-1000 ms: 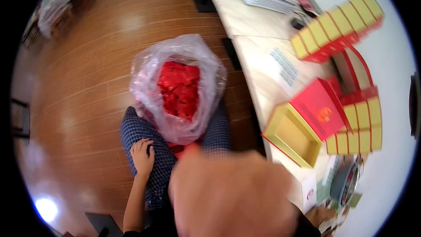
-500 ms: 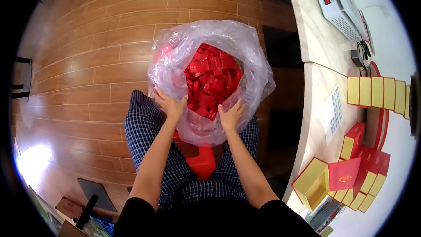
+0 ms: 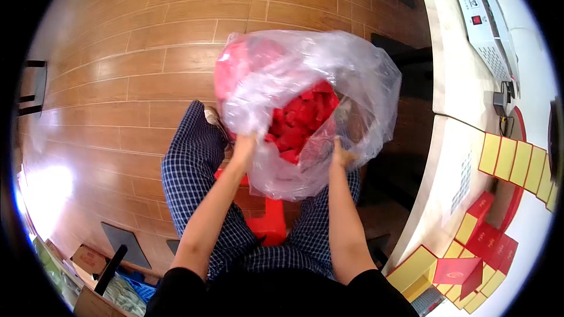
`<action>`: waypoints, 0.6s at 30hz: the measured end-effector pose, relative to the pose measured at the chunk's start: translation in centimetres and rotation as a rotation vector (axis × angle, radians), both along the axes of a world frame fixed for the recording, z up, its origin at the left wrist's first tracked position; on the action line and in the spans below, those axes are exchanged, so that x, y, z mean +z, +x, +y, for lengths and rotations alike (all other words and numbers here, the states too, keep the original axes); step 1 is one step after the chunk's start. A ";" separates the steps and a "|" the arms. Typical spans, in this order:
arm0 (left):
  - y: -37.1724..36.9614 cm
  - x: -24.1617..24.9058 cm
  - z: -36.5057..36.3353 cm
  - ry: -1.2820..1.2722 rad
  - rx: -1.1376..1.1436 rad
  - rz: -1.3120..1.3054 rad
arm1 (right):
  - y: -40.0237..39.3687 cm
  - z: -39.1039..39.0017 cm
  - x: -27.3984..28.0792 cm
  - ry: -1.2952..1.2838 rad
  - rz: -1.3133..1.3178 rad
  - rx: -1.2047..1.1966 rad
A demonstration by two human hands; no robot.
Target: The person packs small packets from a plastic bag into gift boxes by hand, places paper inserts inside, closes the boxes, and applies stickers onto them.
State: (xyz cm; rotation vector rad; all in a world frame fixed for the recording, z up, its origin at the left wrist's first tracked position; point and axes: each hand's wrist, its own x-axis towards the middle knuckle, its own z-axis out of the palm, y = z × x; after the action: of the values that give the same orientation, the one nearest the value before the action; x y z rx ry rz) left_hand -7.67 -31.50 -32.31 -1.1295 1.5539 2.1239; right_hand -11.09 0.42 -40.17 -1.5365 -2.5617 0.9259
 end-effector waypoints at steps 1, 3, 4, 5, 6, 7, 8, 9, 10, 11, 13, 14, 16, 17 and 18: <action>0.8 3.1 0.7 0.000 -0.099 0.050 | -0.2 0.6 -2.0 0.045 -0.076 -0.029; 2.2 9.4 1.5 0.120 -0.371 0.056 | -0.8 -2.5 3.9 -0.162 -0.133 -0.125; 3.0 10.6 3.4 0.119 -0.318 0.167 | -0.6 -1.9 3.4 -0.199 -0.089 -0.084; 3.3 11.3 4.8 0.123 -0.267 0.288 | -0.8 -1.2 2.6 -0.230 -0.036 -0.044; 3.1 11.4 4.8 0.123 -0.266 0.300 | -1.3 -1.0 2.4 -0.219 -0.206 -0.014; 2.6 11.3 5.0 0.118 -0.248 0.270 | -1.4 -1.0 2.0 -0.223 -0.265 0.122; 2.3 11.2 5.3 0.118 -0.236 0.235 | -1.7 -1.5 2.4 -0.221 -0.311 0.258; 1.7 10.5 4.6 0.130 -0.145 0.191 | -1.8 -1.8 1.8 -0.137 -0.416 0.354; 1.4 9.7 3.2 0.096 -0.146 0.192 | -1.7 -2.0 1.2 -0.129 -0.418 0.343; 0.4 11.0 1.5 0.159 -0.095 0.144 | -2.0 -3.8 2.5 -0.171 -0.438 0.296; -0.2 10.8 -1.0 0.105 0.035 0.072 | -1.8 -4.9 2.8 -0.216 -0.474 0.246; 0.4 9.2 -2.0 0.096 0.084 0.059 | -1.7 -5.0 2.5 -0.147 -0.600 0.451; 1.5 8.3 -3.2 0.097 0.101 0.027 | -0.8 -4.9 1.1 -0.139 -0.702 0.576; 2.4 7.3 -3.8 0.078 0.081 0.022 | -0.4 -4.9 0.4 -0.134 -0.748 0.641; 2.6 7.6 -4.2 0.088 0.090 0.008 | 0.5 -4.5 -1.1 -0.186 -0.637 0.530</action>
State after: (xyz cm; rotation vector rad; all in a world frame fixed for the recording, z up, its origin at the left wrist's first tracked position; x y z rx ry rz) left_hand -5.10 -35.73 -24.73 -1.1830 1.4232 2.2332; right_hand -10.60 -4.05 -41.24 -1.3779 -3.5493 0.8103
